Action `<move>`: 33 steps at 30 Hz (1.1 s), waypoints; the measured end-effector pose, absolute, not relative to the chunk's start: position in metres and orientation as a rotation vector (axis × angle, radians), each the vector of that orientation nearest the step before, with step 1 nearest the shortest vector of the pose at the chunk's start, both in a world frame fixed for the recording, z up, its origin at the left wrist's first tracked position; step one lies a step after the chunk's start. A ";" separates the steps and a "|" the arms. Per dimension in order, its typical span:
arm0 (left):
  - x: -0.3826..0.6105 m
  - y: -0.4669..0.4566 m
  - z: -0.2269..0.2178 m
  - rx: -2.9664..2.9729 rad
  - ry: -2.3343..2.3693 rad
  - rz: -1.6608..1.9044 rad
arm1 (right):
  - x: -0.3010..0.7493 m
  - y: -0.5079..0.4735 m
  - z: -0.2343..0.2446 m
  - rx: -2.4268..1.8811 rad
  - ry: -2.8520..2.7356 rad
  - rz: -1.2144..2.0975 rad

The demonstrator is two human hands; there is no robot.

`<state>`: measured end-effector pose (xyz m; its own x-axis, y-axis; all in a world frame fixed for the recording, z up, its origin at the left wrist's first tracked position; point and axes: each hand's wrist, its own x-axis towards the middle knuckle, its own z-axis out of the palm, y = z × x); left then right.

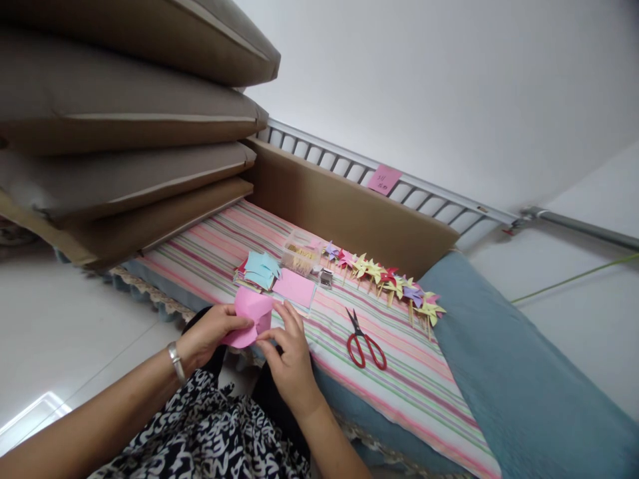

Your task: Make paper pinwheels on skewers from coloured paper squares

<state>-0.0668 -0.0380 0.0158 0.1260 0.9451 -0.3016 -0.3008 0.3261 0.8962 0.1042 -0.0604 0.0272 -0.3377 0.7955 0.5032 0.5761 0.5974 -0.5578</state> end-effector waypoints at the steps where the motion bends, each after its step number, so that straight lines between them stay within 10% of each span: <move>1: -0.067 -0.038 0.014 0.788 1.059 1.057 | 0.102 -0.060 0.028 -1.106 -2.027 0.377; 33: -0.066 -0.039 0.006 0.872 1.024 1.007 | 0.085 -0.052 0.025 -1.304 -1.947 0.337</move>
